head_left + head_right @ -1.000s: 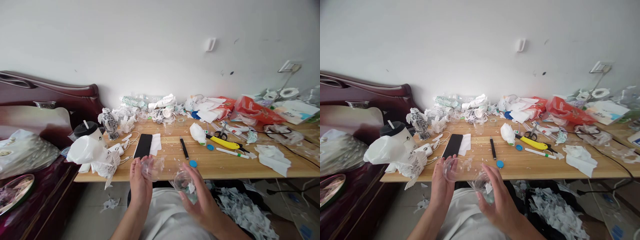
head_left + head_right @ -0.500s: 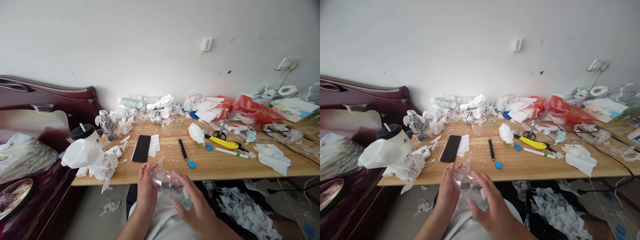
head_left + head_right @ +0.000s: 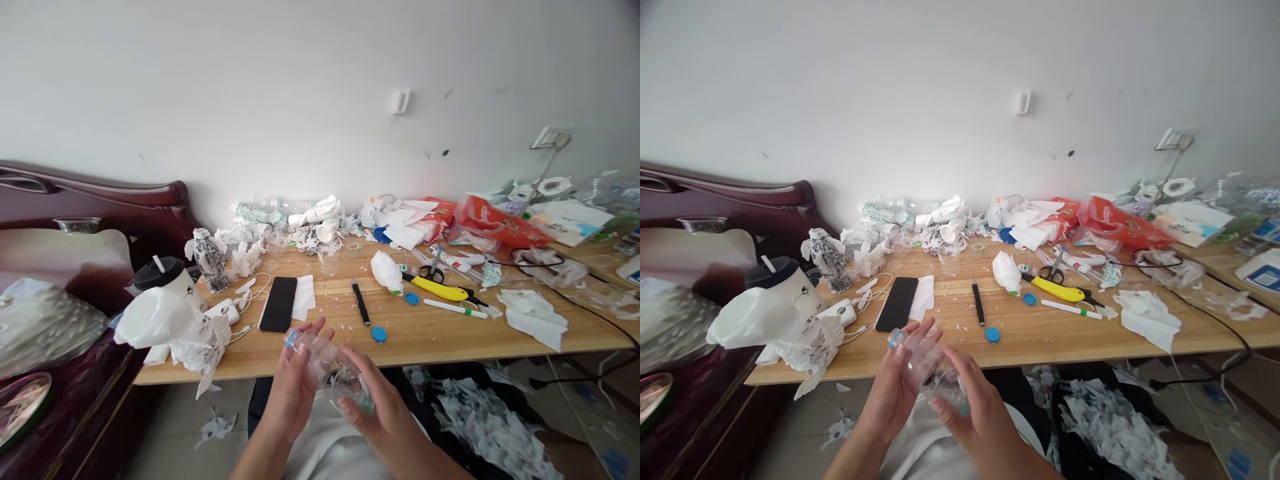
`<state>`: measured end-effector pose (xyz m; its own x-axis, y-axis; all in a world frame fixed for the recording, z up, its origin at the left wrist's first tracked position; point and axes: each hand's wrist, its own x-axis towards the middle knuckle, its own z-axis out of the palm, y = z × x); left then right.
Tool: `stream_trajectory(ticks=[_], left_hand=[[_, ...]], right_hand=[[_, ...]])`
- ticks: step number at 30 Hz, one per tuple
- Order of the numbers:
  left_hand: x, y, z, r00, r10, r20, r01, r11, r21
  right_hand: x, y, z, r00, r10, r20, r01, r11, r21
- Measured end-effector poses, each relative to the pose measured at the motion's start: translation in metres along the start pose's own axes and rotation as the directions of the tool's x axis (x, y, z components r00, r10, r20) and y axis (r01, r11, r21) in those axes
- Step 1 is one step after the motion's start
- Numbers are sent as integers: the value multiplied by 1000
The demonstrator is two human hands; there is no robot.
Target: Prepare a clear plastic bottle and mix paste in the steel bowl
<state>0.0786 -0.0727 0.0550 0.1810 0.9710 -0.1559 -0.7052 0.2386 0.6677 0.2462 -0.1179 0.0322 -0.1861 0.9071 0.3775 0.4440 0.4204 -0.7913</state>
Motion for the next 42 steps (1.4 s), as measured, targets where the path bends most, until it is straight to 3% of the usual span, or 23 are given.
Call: stream_trajectory(ticks=[3,10,18,27,42], left_hand=[[-6,-2,-3,993,-4,118,-6,997,82],[-9,-17,-7,973,22,231,-54,990,130],[-7,-29,-7,984,119,134,-138,980,141],[-7,-35,-13,984,138,117,-161,961,226],[-7,-43,-3,966,61,252,-124,962,243]], right_hand=[[-1,-2,0,1000,22,-6,-21,1000,20],[-6,4,3,997,71,-6,-70,994,88],[-6,2,4,995,96,11,-96,993,67],[-6,1,7,992,124,6,-124,992,27],[-9,17,15,965,253,-63,-236,950,203]])
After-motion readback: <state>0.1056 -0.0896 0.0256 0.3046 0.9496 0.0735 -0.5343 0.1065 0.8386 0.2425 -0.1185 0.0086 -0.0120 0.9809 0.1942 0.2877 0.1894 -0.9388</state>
